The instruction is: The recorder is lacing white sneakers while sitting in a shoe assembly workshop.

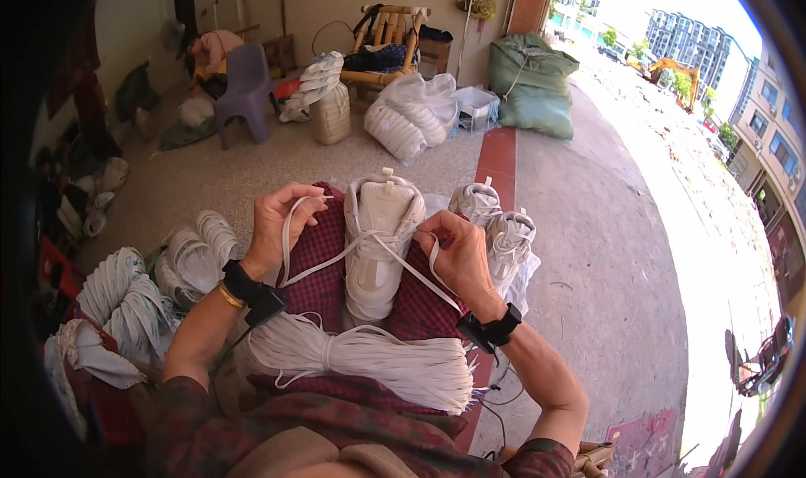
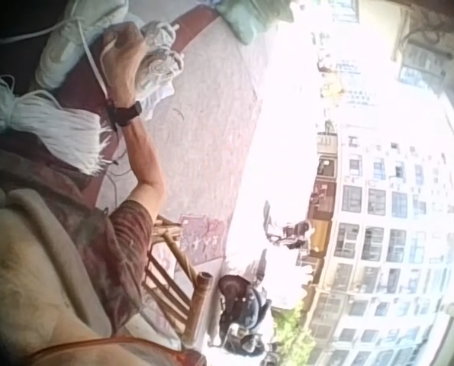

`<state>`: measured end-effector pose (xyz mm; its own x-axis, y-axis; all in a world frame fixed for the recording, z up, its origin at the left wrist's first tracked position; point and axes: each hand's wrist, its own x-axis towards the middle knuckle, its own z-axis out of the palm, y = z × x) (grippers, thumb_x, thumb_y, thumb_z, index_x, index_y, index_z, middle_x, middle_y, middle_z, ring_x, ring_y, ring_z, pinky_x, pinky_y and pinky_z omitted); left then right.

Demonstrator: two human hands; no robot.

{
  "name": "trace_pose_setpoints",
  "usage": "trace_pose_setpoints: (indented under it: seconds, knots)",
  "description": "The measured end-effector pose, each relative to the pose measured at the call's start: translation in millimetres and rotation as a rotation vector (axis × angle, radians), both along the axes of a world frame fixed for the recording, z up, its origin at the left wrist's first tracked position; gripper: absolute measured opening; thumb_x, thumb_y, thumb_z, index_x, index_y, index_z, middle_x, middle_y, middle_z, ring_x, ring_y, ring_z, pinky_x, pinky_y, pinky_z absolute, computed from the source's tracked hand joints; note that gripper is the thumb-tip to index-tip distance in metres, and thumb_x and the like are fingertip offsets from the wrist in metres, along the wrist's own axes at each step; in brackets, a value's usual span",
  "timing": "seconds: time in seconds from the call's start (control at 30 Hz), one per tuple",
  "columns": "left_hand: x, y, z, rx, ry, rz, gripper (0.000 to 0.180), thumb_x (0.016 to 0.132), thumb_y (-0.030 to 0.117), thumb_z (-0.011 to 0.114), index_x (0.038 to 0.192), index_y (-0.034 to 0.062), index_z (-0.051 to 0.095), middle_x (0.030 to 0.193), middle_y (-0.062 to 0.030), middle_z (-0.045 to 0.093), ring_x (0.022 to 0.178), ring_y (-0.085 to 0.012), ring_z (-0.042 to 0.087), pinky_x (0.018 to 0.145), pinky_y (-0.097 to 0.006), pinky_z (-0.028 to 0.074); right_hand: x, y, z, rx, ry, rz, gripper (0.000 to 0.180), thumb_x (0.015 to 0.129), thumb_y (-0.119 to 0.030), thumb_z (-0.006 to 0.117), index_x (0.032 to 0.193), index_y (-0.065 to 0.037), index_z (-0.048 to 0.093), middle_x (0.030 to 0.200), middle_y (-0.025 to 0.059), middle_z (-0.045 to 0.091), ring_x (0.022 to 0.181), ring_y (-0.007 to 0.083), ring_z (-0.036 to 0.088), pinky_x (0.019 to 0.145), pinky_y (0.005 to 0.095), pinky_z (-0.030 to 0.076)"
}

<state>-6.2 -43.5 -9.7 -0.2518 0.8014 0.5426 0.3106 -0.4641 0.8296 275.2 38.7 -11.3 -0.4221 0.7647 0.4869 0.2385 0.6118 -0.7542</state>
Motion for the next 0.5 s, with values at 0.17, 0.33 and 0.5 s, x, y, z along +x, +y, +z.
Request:
trace_pose_setpoints:
  seconds: [0.17, 0.33, 0.5]
  knots:
    - [23, 12, -30, -0.045, 0.021, -0.063, 0.009, 0.092, 0.000, 0.069, 0.101, -0.0009, 0.070, 0.085, -0.0026, 0.069, 0.071, -0.0056, 0.062, 0.063, -0.022, 0.051, -14, 6, 2, 0.028, -0.060, 0.033, 0.002, 0.084, -0.001, 0.066, 0.084, -0.001, 0.065, 0.073, 0.0040, 0.068, 0.068, 0.0085, 0.062, 0.062, 0.0270, 0.050]
    - [18, 14, -40, 0.012, 0.063, -0.023, 0.009, 0.091, 0.002, 0.071, 0.098, -0.0020, 0.070, 0.079, -0.0015, 0.067, 0.068, -0.0040, 0.058, 0.059, -0.022, 0.048, -26, 5, 0, 0.140, -0.127, 0.026, 0.005, 0.081, 0.000, 0.065, 0.080, -0.002, 0.061, 0.071, 0.0043, 0.066, 0.063, 0.0115, 0.061, 0.059, 0.0282, 0.048]
    - [18, 4, -29, -0.120, 0.064, -0.028, 0.006, 0.091, 0.002, 0.071, 0.096, -0.0006, 0.070, 0.078, -0.0002, 0.067, 0.068, -0.0033, 0.059, 0.060, -0.020, 0.048, -30, 6, 7, 0.252, -0.186, 0.042, 0.008, 0.077, 0.001, 0.065, 0.084, -0.002, 0.062, 0.072, 0.0101, 0.065, 0.063, 0.0202, 0.063, 0.061, 0.0330, 0.050]
